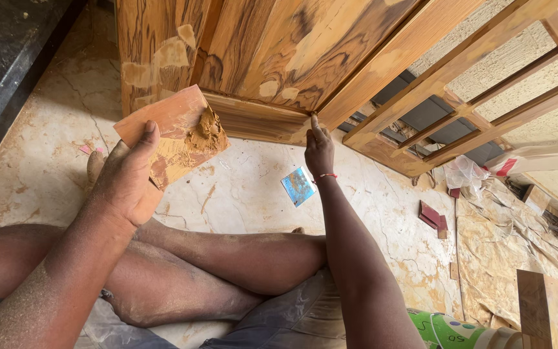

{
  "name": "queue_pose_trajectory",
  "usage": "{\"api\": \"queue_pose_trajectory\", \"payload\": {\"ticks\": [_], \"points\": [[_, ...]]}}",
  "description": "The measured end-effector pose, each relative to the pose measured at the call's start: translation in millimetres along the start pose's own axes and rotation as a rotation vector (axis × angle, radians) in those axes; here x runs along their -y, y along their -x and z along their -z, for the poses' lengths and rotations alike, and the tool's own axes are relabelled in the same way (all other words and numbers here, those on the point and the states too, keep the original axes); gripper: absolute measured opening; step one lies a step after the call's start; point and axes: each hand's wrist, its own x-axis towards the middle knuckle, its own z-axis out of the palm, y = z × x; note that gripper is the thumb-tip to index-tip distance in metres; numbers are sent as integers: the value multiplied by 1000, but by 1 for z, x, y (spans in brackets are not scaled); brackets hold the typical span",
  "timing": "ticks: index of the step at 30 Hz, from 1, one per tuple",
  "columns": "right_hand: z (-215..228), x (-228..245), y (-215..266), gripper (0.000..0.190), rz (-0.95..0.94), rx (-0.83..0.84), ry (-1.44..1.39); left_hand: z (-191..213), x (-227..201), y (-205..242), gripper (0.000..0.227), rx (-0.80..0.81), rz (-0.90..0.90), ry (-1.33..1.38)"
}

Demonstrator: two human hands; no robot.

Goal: The person sits on the floor and applies a brown paste to a wooden door using a small rectangular card. They repeatedly scoop the paste from the card and rub it into the surface of the door with their fingers. Another person stands nearby and occasionally gestures toward the door.

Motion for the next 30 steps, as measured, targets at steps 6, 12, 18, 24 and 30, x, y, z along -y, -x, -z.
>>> {"api": "queue_pose_trajectory", "payload": {"ticks": [6, 12, 18, 24, 30], "points": [[31, 62, -1, 41, -30, 85, 500, -3, -4, 3, 68, -21, 25, -7], [35, 60, -12, 38, 178, 20, 628, 0, -1, 2, 67, 22, -26, -17], [18, 49, -15, 25, 92, -124, 272, 2, 2, -1, 66, 33, -56, -23], [22, 52, -20, 22, 14, -135, 111, 3, 6, -2, 66, 20, -27, -17], [31, 63, -20, 26, 136, -61, 450, 3, 1, -2, 67, 44, -43, -48]]}}
